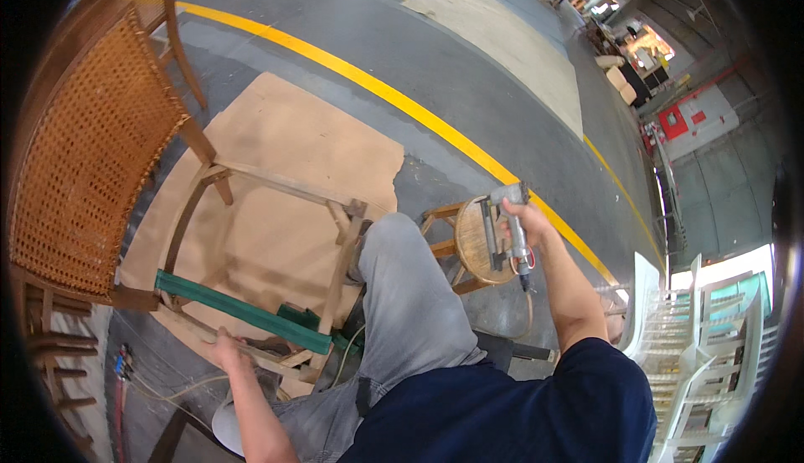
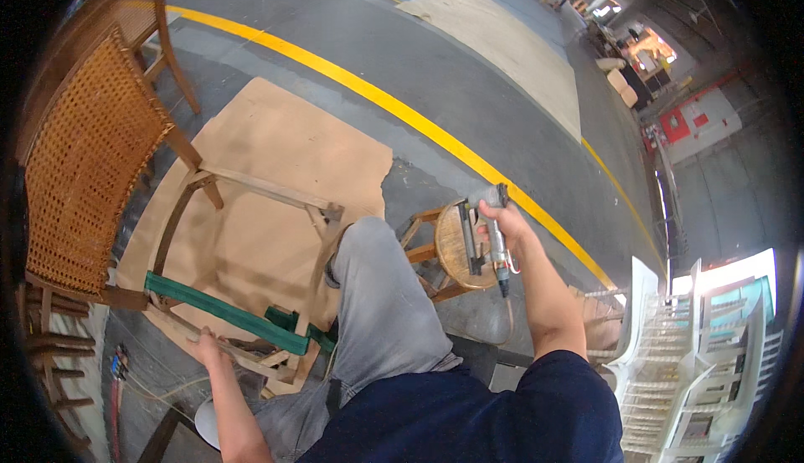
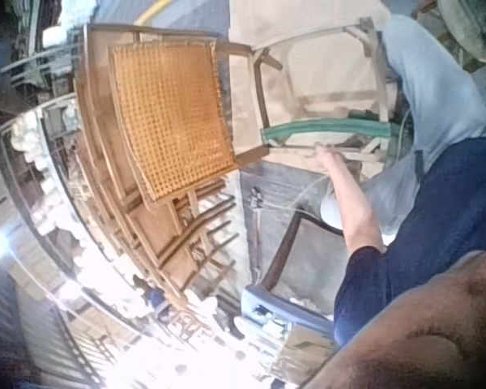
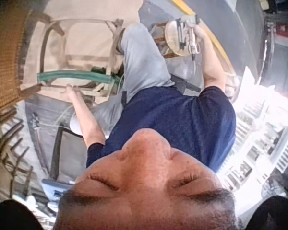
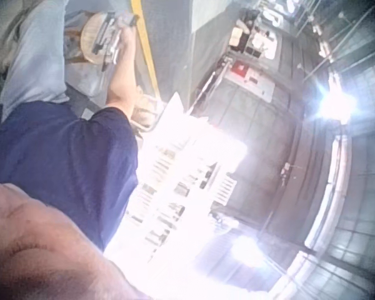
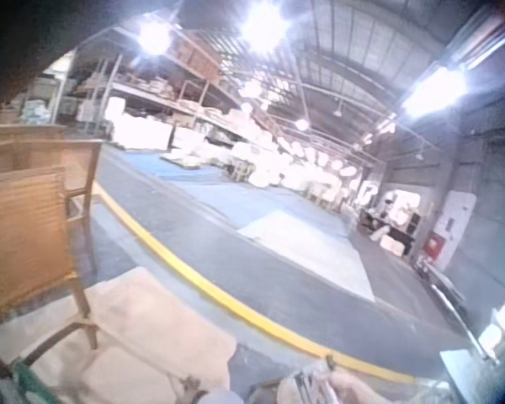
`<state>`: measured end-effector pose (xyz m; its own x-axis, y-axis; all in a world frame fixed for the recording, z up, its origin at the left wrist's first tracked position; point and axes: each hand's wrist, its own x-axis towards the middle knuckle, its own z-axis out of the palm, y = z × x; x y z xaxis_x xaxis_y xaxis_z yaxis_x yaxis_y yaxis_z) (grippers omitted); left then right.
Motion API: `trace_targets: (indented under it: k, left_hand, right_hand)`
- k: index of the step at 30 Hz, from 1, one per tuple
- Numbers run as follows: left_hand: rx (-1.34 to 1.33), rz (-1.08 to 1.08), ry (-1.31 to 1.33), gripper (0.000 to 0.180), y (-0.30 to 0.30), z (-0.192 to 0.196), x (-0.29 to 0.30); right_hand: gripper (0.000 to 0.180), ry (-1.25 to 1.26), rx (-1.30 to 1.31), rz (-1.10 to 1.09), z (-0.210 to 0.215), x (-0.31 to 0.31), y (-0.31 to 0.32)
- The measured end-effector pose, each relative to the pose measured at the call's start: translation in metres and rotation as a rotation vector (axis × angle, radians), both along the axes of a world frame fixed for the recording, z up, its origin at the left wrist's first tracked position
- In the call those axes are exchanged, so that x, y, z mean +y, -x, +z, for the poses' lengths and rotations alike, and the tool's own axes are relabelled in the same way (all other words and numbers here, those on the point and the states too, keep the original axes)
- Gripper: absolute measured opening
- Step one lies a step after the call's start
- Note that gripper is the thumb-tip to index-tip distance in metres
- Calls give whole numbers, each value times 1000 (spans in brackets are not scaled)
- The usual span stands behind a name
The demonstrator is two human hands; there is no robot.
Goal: The person attaches green straps to the underside of a wooden chair seat using a pneumatic staple gun. They position each strap, secure it with staples, and repeat the process for multiple straps across the chair frame.
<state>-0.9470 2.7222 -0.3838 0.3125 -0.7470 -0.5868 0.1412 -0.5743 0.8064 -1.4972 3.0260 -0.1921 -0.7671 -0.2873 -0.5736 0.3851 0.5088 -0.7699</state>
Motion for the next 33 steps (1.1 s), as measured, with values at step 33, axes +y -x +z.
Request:
trace_targets:
  k: [33]
  left_hand:
    - [746,-994,-155,58,234,140,160]
  right_hand:
    - [39,274,267,383,59,-47,-107]
